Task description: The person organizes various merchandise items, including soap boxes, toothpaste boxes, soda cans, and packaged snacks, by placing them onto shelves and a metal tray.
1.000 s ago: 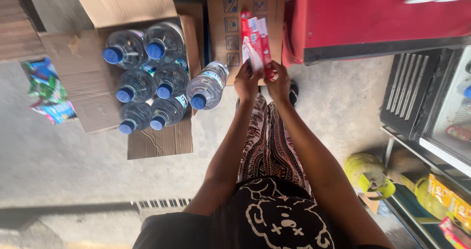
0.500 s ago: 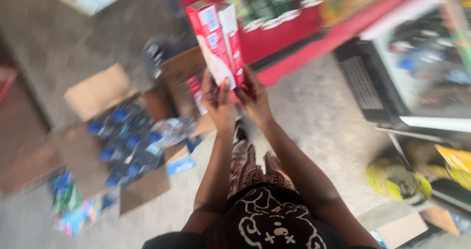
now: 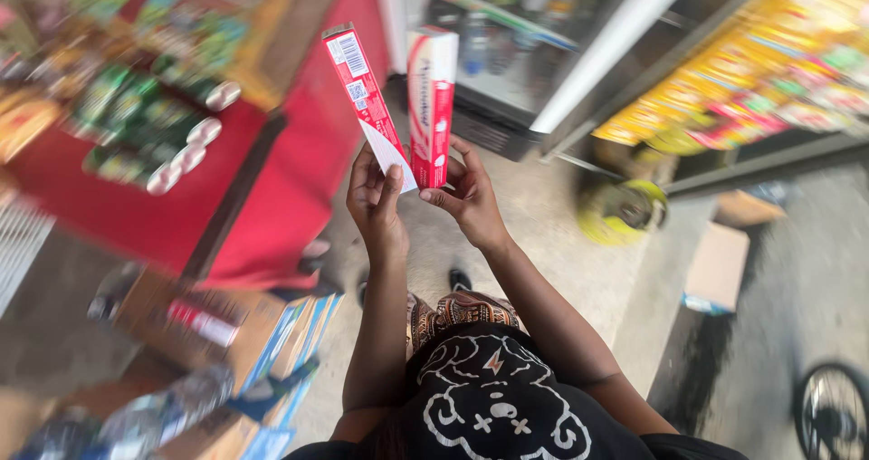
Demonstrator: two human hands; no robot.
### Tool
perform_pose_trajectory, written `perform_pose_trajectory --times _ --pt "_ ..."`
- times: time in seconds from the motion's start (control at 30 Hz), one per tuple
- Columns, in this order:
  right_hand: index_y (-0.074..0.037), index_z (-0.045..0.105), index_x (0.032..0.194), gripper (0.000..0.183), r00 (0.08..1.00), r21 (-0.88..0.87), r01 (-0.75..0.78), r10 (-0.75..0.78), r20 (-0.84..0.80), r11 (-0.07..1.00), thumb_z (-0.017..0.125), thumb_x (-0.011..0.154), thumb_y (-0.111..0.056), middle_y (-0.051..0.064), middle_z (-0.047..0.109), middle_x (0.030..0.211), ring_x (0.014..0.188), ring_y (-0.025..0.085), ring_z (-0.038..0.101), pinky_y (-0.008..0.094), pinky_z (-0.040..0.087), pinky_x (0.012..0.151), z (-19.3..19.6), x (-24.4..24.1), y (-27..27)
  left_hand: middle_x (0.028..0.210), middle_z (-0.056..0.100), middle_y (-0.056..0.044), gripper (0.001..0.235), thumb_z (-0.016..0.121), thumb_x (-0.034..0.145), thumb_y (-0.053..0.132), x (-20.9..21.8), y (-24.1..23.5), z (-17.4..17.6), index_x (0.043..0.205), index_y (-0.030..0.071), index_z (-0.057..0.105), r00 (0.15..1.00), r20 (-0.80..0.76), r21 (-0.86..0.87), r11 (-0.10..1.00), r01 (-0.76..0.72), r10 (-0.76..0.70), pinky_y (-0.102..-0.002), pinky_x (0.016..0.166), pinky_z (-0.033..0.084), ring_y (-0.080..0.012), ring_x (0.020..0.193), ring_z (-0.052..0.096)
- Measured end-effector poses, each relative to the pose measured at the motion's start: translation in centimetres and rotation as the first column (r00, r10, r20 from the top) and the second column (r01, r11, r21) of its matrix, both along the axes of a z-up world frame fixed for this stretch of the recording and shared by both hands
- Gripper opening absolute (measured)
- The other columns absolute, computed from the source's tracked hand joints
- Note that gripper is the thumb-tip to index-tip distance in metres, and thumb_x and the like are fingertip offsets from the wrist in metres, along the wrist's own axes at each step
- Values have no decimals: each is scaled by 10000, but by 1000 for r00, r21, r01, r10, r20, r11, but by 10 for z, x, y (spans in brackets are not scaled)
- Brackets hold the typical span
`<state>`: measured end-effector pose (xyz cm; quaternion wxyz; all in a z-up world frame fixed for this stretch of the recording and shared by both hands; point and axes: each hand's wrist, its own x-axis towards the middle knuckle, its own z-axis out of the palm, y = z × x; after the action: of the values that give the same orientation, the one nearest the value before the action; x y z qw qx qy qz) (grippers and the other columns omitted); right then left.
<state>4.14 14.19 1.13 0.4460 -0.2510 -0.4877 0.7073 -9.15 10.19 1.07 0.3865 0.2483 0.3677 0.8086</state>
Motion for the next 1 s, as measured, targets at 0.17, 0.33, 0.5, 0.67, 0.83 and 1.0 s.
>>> perform_pose_trajectory --times 0.17,0.33,0.5,0.67,0.83,1.0 --pt "-90 276 1502 877 966 -17 259 -259 27 966 801 820 77 171 639 1384 1230 241 662 394 572 1034 9 88 31 1304 625 -119 544 734 964 104 83 56 5 1423 -62 493 962 -29 10 962 273 -273 -342 1075 465 -177 1198 595" --pt "-122 255 1540 920 844 70 536 -536 -19 841 819 838 68 184 534 1490 1372 260 568 404 537 1131 4 145 55 1290 613 -128 535 744 955 102 144 103 -12 1394 -31 469 888 -12 -13 888 460 -460 -358 1079 460 -184 1213 581" --pt "-96 274 1543 921 743 94 665 -669 20 741 836 823 24 166 520 1504 1390 264 547 414 539 1134 1 182 93 1371 573 -144 550 717 987 170 198 162 -21 1409 -10 414 831 1 22 831 555 -556 -362 1148 404 -195 1306 536" --pt "-79 265 1559 950 616 45 787 -788 -4 615 851 815 2 154 552 1431 1322 269 581 422 546 1101 13 206 146 1394 560 -159 553 699 1007 192 231 235 -4 1421 -17 398 736 -22 7 736 676 -676 -359 1145 395 -201 1312 519" --pt "-84 280 1568 954 503 131 863 -854 -133 488 863 821 23 133 503 1516 1411 249 533 410 507 1182 34 225 189 1409 554 -154 567 700 1016 218 264 294 16 1423 -14 380 624 -82 77 619 781 -777 -356 1163 394 -196 1336 515" --pt "-87 281 1568 971 385 116 921 -912 -139 371 872 806 32 142 503 1509 1402 265 544 414 509 1172 31 251 204 1367 572 -183 587 693 1011 255 298 321 12 1422 -29 383 509 -73 18 509 860 -858 -379 1140 414 -227 1288 546"
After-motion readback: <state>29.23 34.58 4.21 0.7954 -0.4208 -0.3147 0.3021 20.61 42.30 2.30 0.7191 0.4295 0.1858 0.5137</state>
